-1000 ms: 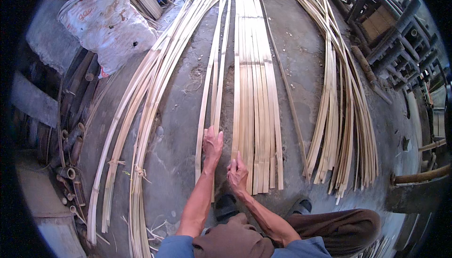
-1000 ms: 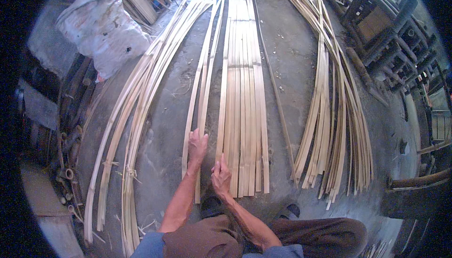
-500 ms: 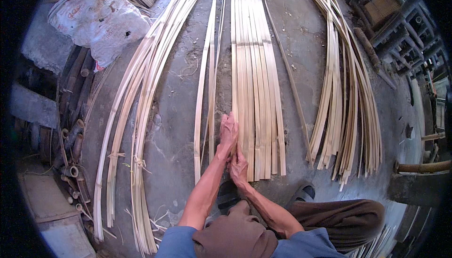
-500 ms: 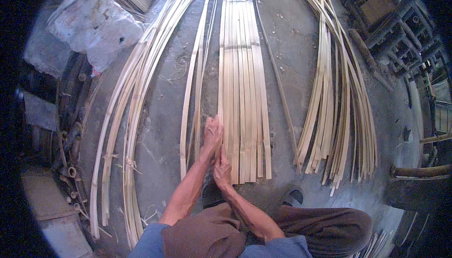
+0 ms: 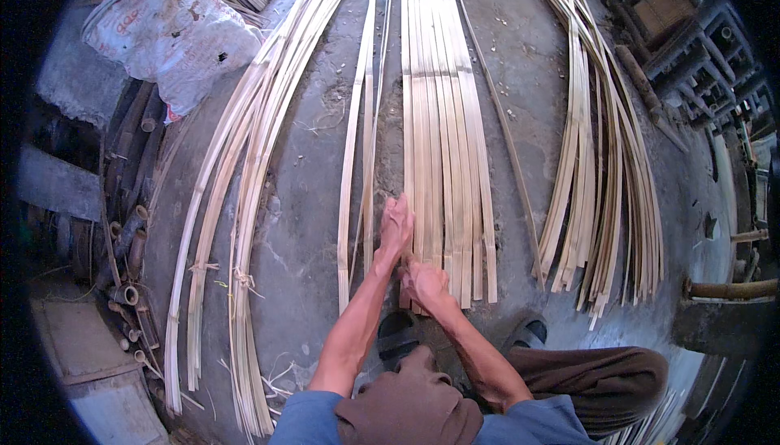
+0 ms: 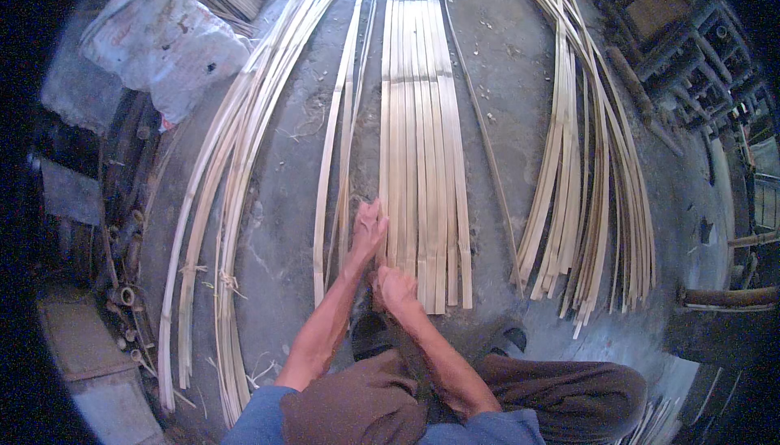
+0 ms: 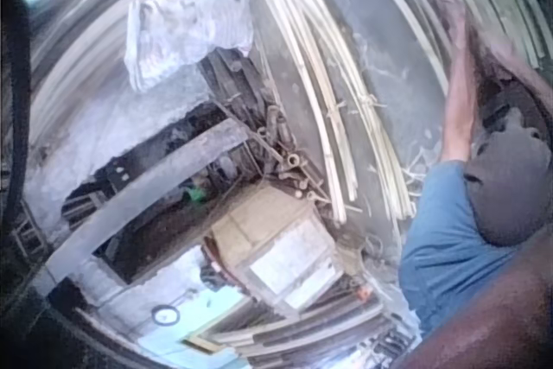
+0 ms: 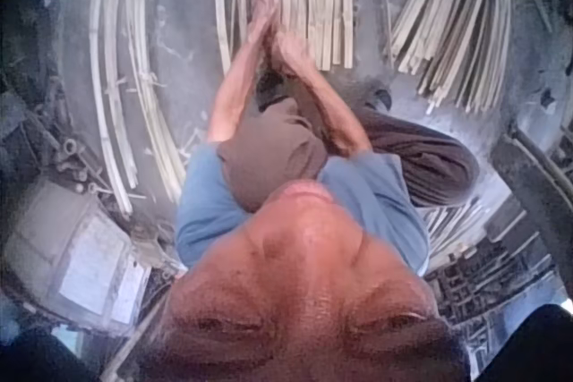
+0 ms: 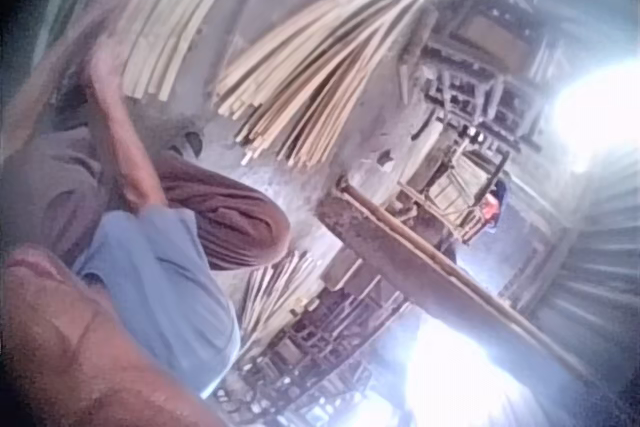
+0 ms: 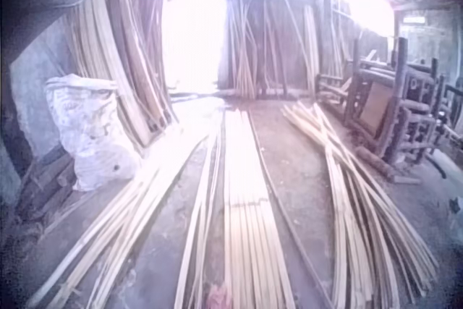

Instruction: The person sits on the floor and arranges long bamboo strips into a neat pile. They repeatedly pick up individual strips, align them, and place them back into the stack.

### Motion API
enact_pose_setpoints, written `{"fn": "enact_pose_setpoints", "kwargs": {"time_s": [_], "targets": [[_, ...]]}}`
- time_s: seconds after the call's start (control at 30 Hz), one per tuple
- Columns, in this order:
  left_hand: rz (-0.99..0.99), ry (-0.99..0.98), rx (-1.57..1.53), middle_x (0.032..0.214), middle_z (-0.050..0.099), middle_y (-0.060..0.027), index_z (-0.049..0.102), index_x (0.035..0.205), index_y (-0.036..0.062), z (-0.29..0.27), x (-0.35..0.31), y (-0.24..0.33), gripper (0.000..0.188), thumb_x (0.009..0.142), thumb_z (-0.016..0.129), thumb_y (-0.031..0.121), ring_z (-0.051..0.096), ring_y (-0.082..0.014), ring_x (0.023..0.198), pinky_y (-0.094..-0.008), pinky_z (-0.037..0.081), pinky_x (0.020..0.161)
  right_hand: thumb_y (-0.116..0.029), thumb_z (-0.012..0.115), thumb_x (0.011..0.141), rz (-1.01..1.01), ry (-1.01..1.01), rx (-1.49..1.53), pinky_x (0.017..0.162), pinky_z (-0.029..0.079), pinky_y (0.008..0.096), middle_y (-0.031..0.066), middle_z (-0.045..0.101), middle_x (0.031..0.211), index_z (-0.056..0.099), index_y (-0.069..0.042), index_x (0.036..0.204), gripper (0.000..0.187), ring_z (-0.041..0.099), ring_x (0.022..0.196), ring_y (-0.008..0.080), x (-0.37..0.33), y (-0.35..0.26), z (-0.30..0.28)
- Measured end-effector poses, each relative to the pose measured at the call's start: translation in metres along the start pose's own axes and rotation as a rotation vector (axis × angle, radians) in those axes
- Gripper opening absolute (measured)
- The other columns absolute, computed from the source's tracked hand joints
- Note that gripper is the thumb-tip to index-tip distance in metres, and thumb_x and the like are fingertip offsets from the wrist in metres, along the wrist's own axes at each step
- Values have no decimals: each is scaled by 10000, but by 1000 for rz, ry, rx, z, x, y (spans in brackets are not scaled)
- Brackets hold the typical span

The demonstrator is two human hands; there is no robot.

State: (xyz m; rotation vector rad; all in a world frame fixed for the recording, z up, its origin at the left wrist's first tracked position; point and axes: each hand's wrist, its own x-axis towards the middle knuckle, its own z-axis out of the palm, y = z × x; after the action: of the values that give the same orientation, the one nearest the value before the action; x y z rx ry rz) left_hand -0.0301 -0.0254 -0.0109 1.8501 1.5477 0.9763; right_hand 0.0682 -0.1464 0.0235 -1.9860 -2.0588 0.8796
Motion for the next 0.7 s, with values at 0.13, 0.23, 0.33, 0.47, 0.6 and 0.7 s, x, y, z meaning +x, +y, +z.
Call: {"fn": "enact_pose_setpoints", "kwargs": {"time_s": [0.13,0.23,0.33,0.47,0.6,0.7], "targets": [[-134,140,134,1045,537,-163,563,1236,32,-29,2,23,471,823,738,175,562,-341,969,-436,465,854,-250,605,934,-118,202,219,581,486,526,207,625,724,597,-84,933,166,643,676,416,11,-11,-28],[-190,254,399,1112,536,-157,538,1295,45,-55,8,23,545,823,745,223,561,-346,1012,-479,457,905,-233,585,958,-125,105,477,584,474,501,224,611,731,593,-73,952,160,629,686,417,19,-18,0],[-202,161,488,1136,557,-181,500,1340,34,-61,0,-4,557,849,692,211,574,-373,1052,-522,457,900,-212,585,966,-194,91,322,584,462,493,239,601,734,582,-50,953,162,625,690,418,21,-32,34],[-258,-5,389,1062,605,-207,527,1317,35,-67,-7,-31,472,867,611,152,615,-401,994,-524,484,852,-259,613,960,-49,50,516,655,516,462,244,653,777,561,-4,961,260,652,777,462,25,-51,54],[-326,-48,89,911,657,-202,606,1220,-13,-77,3,-8,418,849,646,174,660,-341,858,-457,518,772,-239,572,997,-183,208,769,623,513,378,169,626,775,574,19,1033,261,610,650,281,27,-50,59],[-403,-72,-106,827,680,-165,657,1165,1,-82,11,1,402,834,679,228,660,-258,773,-405,524,727,-261,550,1014,-30,74,893,651,519,346,119,633,794,561,21,1074,288,609,678,210,24,-50,57]]}}
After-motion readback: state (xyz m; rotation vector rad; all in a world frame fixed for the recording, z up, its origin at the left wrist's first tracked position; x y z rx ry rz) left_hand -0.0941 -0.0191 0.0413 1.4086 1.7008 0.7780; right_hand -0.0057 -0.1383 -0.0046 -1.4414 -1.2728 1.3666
